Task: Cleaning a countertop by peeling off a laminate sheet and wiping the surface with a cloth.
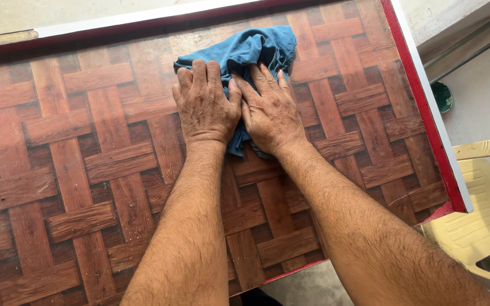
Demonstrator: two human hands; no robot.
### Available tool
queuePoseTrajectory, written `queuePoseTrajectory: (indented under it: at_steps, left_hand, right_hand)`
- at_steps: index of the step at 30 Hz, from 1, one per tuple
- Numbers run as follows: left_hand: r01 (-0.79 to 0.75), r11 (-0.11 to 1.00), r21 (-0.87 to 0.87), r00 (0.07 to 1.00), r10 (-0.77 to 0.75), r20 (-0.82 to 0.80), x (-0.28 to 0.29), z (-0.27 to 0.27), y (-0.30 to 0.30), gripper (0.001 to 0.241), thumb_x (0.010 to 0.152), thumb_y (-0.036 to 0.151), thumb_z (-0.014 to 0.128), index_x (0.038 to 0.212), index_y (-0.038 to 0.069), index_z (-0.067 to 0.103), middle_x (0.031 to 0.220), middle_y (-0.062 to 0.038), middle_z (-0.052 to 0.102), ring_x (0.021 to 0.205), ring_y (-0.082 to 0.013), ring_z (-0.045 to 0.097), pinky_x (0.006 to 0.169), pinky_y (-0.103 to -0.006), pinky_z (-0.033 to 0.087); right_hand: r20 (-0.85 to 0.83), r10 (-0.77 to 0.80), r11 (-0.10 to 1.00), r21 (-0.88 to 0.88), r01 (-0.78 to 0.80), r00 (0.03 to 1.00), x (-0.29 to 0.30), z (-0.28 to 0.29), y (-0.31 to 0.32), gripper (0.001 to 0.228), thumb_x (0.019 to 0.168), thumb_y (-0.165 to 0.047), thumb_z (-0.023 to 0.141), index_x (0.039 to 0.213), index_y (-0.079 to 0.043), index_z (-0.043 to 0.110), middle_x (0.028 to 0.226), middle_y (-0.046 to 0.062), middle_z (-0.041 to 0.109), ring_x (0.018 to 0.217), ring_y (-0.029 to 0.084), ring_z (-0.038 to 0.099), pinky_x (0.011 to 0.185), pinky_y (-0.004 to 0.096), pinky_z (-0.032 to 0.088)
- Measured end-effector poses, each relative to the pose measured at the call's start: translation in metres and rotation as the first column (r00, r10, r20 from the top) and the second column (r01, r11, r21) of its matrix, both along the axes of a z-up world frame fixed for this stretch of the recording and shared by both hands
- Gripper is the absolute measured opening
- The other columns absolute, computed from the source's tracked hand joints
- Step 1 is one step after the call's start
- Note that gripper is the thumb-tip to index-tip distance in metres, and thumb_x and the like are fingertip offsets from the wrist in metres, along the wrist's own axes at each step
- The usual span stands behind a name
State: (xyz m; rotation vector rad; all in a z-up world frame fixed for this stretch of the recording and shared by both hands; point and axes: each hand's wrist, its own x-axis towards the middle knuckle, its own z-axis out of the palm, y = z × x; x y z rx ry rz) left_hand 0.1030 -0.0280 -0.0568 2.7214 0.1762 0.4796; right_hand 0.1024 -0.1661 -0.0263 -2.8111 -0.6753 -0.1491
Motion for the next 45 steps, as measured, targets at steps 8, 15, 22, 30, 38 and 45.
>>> queuePoseTrajectory:
  at_steps: [8,15,22,30,38,45]
  left_hand:
    - [-0.036,0.999,0.023,0.998,0.035,0.047,-0.001,0.001,0.002,0.039,0.094,0.040,0.062,0.121,0.013,0.056,0.121,-0.008,0.052,0.120,-0.0289,0.045,0.099,-0.0506,0.040]
    - [-0.016,0.999,-0.028,0.999,0.017,0.036,0.000,-0.005,0.002,0.038,0.098,0.032,0.063,0.130,0.013,0.056,0.135,-0.009,0.051,0.135,-0.0281,0.042,0.113,-0.0506,0.036]
    - [-0.017,1.000,-0.013,1.000,0.017,0.023,0.001,-0.004,0.001,0.041,0.098,0.031,0.063,0.133,0.011,0.057,0.139,-0.011,0.051,0.138,-0.0292,0.041,0.114,-0.0518,0.034]
    - [-0.019,1.000,-0.009,0.999,0.020,0.051,0.000,-0.001,0.001,0.040,0.097,0.030,0.066,0.131,0.009,0.060,0.137,-0.011,0.053,0.137,-0.0297,0.043,0.114,-0.0514,0.035]
    - [0.010,0.999,0.035,0.996,-0.013,0.085,0.000,-0.010,0.002,0.037,0.098,0.025,0.068,0.132,0.012,0.059,0.136,-0.009,0.050,0.135,-0.0276,0.043,0.112,-0.0498,0.037]
    - [0.002,0.974,0.227,0.990,-0.034,0.137,-0.003,-0.009,0.001,0.022,0.103,0.024,0.065,0.123,0.024,0.057,0.114,-0.001,0.046,0.115,-0.0201,0.046,0.094,-0.0472,0.037]
  right_hand:
    - [0.062,0.025,1.000,-0.015,-0.024,0.998,0.004,-0.003,0.000,0.050,0.106,-0.032,0.050,0.155,-0.021,0.049,0.161,0.020,0.041,0.150,0.037,0.036,0.124,0.062,0.022]
    - [0.049,0.011,1.000,-0.006,-0.011,0.999,0.003,0.003,0.002,0.053,0.101,-0.036,0.055,0.152,-0.023,0.051,0.159,0.020,0.042,0.149,0.036,0.037,0.123,0.062,0.023]
    - [0.061,0.002,1.000,-0.005,-0.002,0.998,0.003,0.002,0.000,0.049,0.101,-0.036,0.055,0.149,-0.026,0.054,0.158,0.020,0.043,0.149,0.036,0.038,0.124,0.062,0.024]
    - [0.079,0.005,1.000,0.021,-0.007,0.997,0.003,0.000,0.000,0.049,0.101,-0.035,0.056,0.149,-0.027,0.054,0.158,0.020,0.044,0.150,0.036,0.038,0.124,0.062,0.025]
    - [0.089,0.008,0.999,0.035,-0.011,0.996,0.003,-0.002,0.000,0.047,0.102,-0.038,0.056,0.148,-0.026,0.056,0.158,0.021,0.043,0.150,0.036,0.038,0.124,0.063,0.024]
    - [0.157,-0.004,0.998,-0.058,0.013,0.988,0.000,0.005,0.005,0.038,0.101,-0.039,0.058,0.136,-0.026,0.062,0.143,0.019,0.053,0.146,0.040,0.039,0.124,0.066,0.021]
